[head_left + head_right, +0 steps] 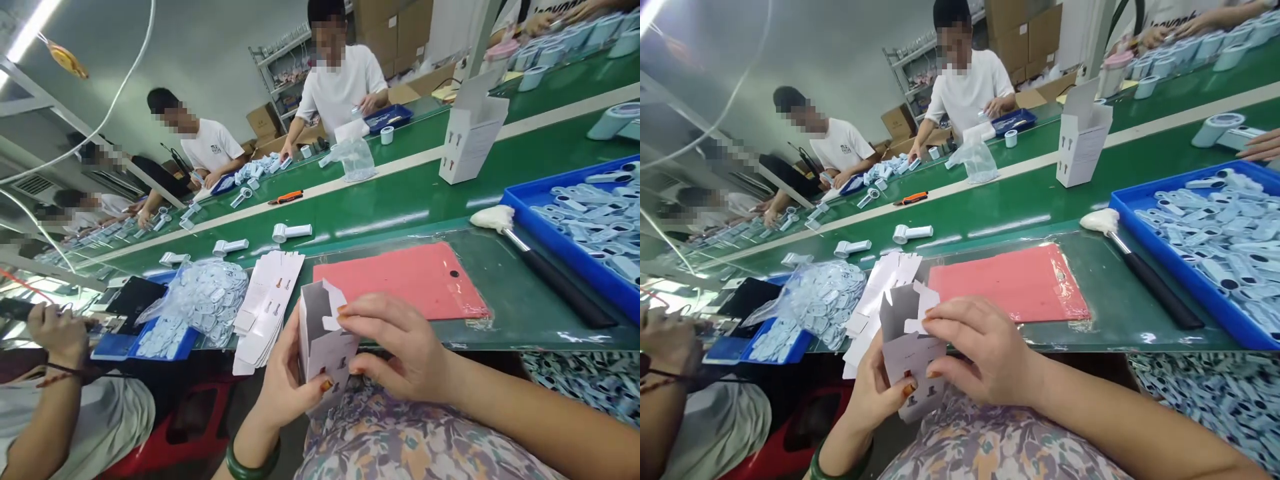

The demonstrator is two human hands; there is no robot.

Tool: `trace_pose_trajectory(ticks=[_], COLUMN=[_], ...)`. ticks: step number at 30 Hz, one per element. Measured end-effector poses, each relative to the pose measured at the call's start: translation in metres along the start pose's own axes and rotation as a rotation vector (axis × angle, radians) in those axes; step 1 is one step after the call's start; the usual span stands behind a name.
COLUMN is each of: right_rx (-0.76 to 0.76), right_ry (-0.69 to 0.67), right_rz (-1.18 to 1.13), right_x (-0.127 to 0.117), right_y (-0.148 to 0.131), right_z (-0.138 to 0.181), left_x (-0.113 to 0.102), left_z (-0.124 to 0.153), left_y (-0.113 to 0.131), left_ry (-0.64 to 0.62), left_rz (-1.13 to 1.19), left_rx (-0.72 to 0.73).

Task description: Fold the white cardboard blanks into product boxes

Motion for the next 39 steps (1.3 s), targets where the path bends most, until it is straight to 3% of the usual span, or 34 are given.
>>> trace_pose_trajectory(ticks=[3, 6, 12, 18, 22, 27, 33, 36, 39], right_rx=[-0.033, -0.022, 0.277, 0.422, 0.346, 0.375, 0.404, 0.288, 0.095], right_ry=[-0.065, -0.091, 0.104, 0.032, -0.001, -0.041, -0.167, -0.254, -0.222], right_rz=[0.027, -0.130, -0.387, -0.278, -0.339, -0.282, -0.636, -0.494, -0.280], right_x=[0.014, 0.017, 0.011, 0.010, 0.008, 0.018, 0.027, 0.030, 0.016], right_y=[-0.001, 0.002, 0.035, 0.045, 0.036, 0.031, 0.029, 0.021, 0.001], right_z=[-0.006, -0.006, -0.005, -0.016, -0.017, -0.024, -0.021, -0.019, -0.030], left_x=[0.002, 0.003, 0.005, 0.012, 0.027, 0.045, 0.015, 0.004, 0.001], left_z=[0.000, 0.002, 0.000, 0.001, -0.002, -0.014, -0.012, -0.010, -0.018], left_y=[-0.004, -0.008, 0.008, 0.018, 0.041, 0.073, 0.097, 0.107, 0.110], left_ry=[-0.006, 0.000, 0.080, 0.127, 0.071, -0.001, 0.208, 0.276, 0.282], left_rz=[-0.059, -0.073, -0.273, -0.422, -0.382, -0.578, -0.466, -0.362, -0.090], left_rx=[0.039, 0.087, 0.299, 0.379, 0.545, 0.649, 0.728, 0.731, 0.604])
Point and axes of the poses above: each hand's wrist, its own z-axis away from the middle knuckle, its own x-axis out of the palm, y = z × x, the point moved 10 cm from there along -z, towards the middle knuckle, and after that the axes turned 7 degrees about x, right-handed, at the moved point
